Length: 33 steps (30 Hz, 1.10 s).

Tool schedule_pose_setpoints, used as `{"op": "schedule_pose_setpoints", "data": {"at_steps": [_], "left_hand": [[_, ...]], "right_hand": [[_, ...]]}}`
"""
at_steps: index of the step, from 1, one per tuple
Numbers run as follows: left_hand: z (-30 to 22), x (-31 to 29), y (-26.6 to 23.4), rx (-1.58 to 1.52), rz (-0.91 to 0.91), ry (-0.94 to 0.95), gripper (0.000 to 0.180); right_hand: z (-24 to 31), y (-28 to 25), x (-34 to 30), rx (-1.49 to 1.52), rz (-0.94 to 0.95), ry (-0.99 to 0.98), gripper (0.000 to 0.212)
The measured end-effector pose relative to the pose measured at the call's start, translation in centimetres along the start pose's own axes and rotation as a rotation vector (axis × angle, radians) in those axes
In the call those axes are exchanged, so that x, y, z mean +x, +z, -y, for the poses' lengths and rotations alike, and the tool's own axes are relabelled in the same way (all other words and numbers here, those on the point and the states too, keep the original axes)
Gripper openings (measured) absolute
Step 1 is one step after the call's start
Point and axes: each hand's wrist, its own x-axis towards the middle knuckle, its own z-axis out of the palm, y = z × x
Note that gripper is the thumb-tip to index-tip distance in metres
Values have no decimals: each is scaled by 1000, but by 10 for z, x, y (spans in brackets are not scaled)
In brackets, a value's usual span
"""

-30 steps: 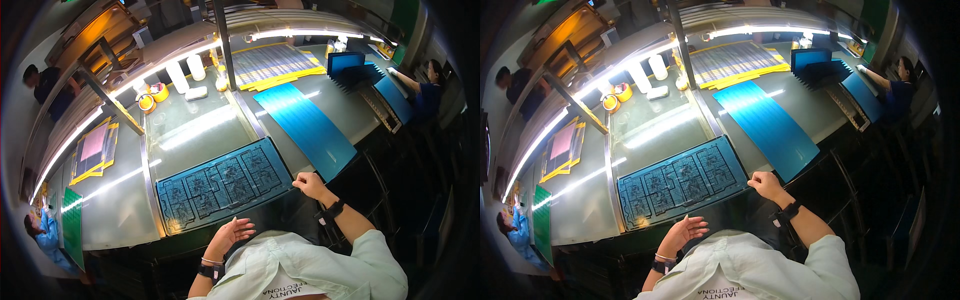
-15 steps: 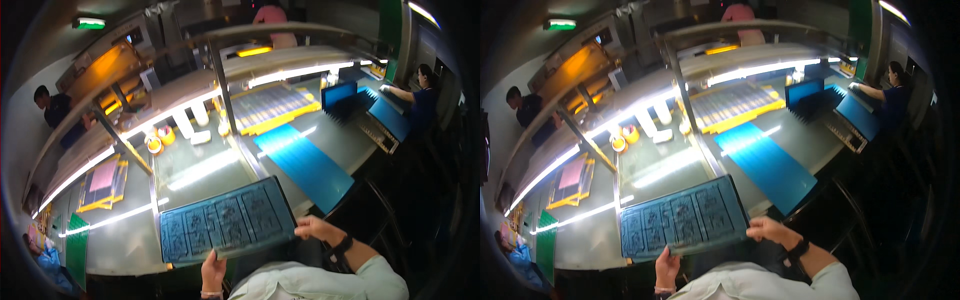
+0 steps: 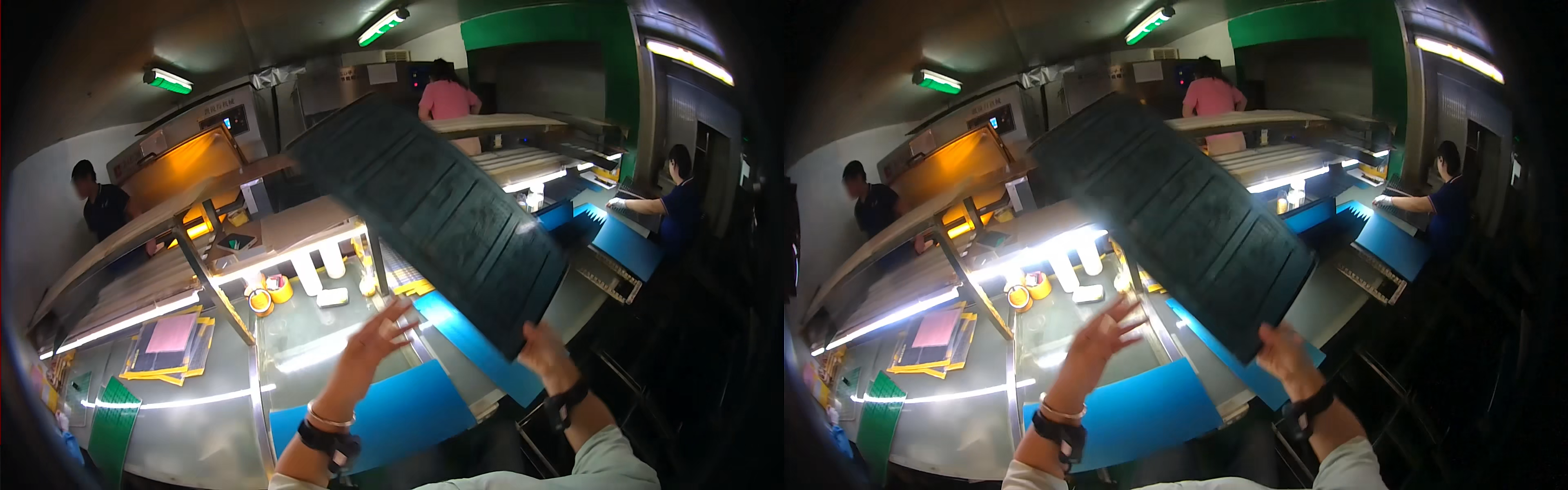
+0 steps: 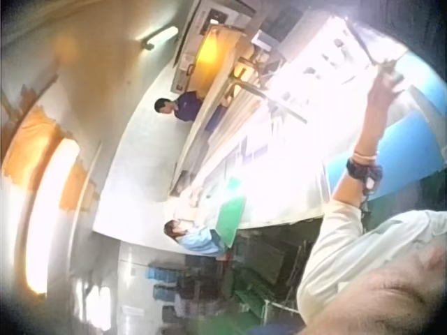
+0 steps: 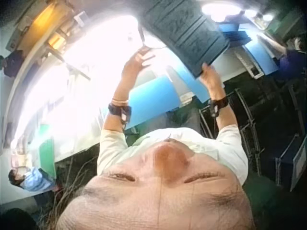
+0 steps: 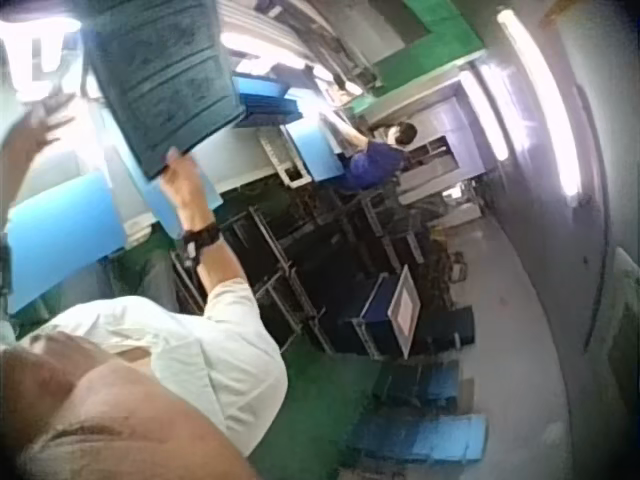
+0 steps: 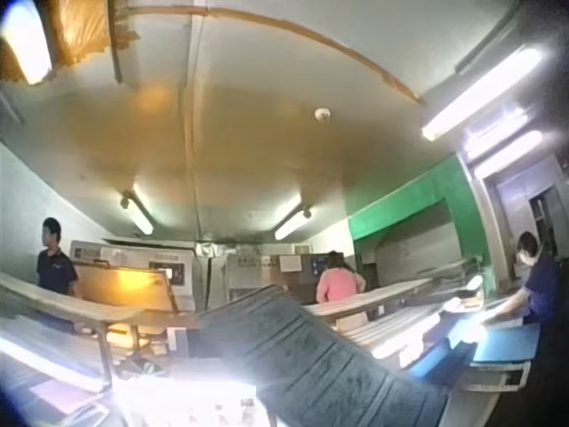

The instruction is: Inspecting and organizing large flat panels on an industrial workstation.

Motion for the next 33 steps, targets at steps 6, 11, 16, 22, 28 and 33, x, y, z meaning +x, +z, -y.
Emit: {"op": "schedule_pose_setpoints", "data": {"at_steps": [6,11,16,22,28,33], "left_hand": [[78,-68,-48,50,24,-343,49],[90,-135,-73,117,-185,-525,53],[129,-212,-92,120,-415,-496,33],[138,-220,-62,1159,-204,-214,59],[148,-212,-32,1479,219,-364,89],[151,-201,-43,1619,160,-345,74]], "right_hand": [[94,93,111,-148,136,-266,30],[134,109,219,-69,52,-269,25],[108,160,300,-73,37,-221,23],[74,141,378,-259,31,-182,26],[83,76,336,-1442,269,-13,45],[86,-84,211,-2702,-175,229,39]]}}
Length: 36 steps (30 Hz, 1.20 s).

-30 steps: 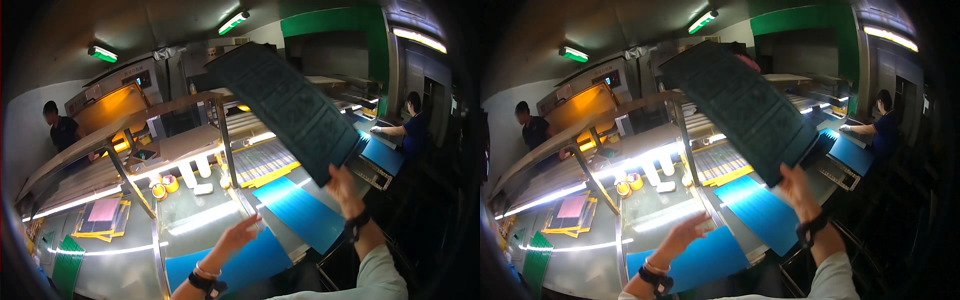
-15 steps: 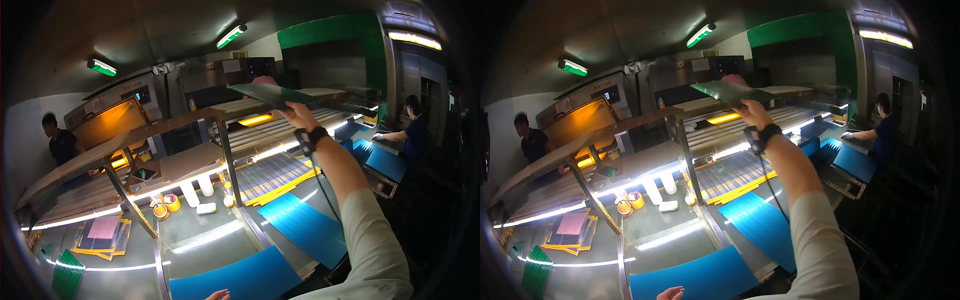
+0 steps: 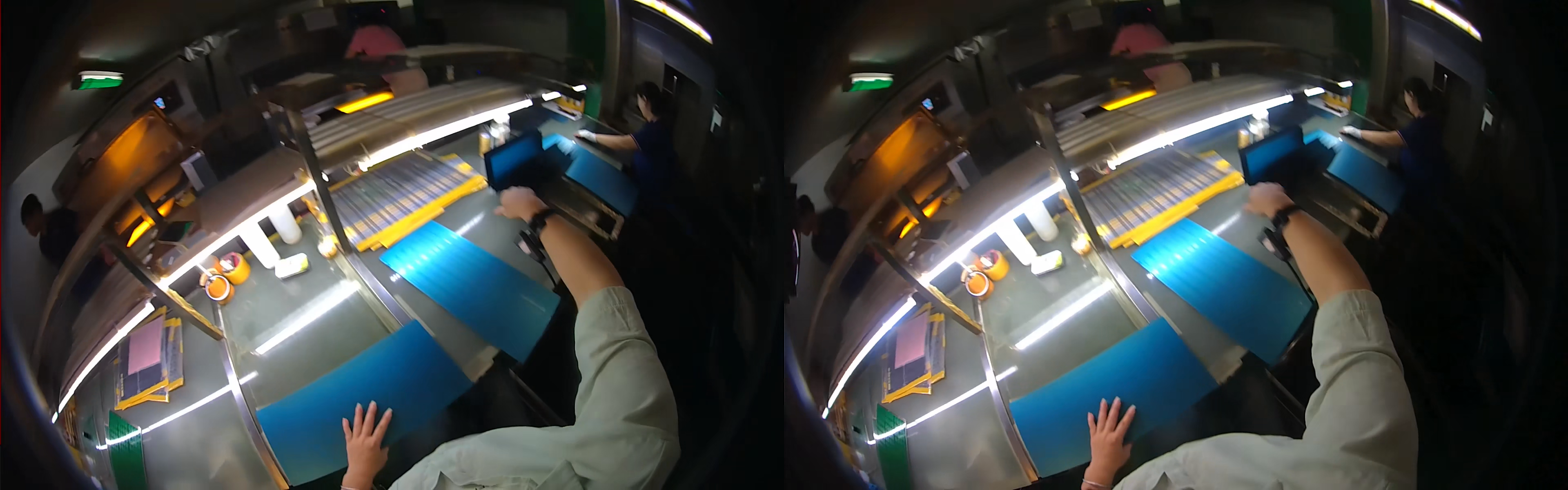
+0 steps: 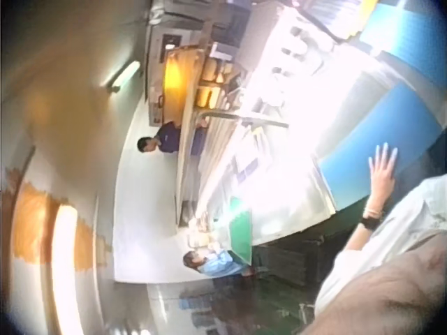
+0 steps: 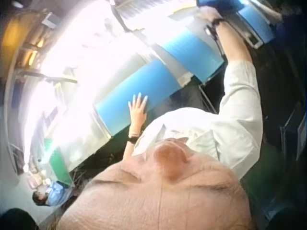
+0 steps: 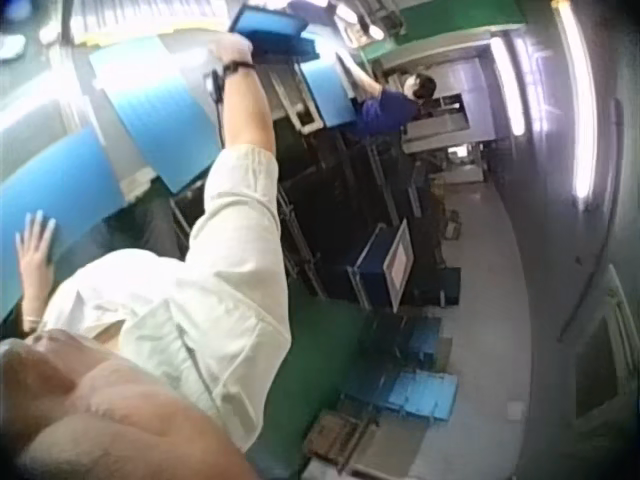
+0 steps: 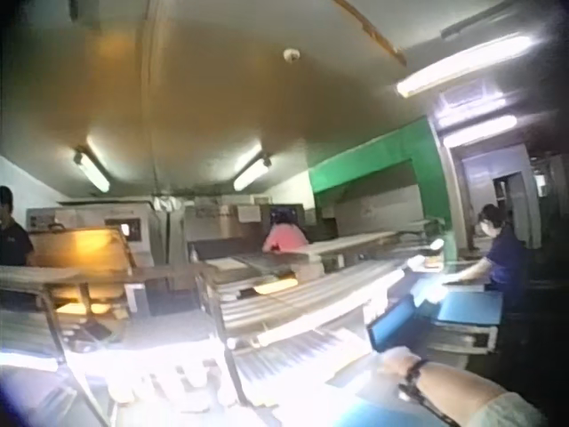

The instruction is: Inspecting and organizing large flat panels on an industrial workstation.

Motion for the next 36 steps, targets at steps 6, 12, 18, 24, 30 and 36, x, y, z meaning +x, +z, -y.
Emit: {"op": "schedule_pose_setpoints", "data": {"at_steps": [6,12,18,24,30,36], "left_hand": [[-9,3,1,-54,19,32,73],[-11,-4,6,-23,27,-2,78],[-16,-6,1,-51,24,-47,78],[-22,2,-1,-35,21,-68,77],[-25,1,2,-13,11,-81,77],[-28,-1,1,-23,12,-96,76]], "right_hand": [[-90,126,-174,130,319,374,59],[-73,186,-266,1374,376,507,27],[-41,166,-374,1820,652,479,29],[-13,177,-394,2228,638,519,43],[-10,168,-359,2330,570,561,40],[-9,167,-385,2262,465,569,30]]}}
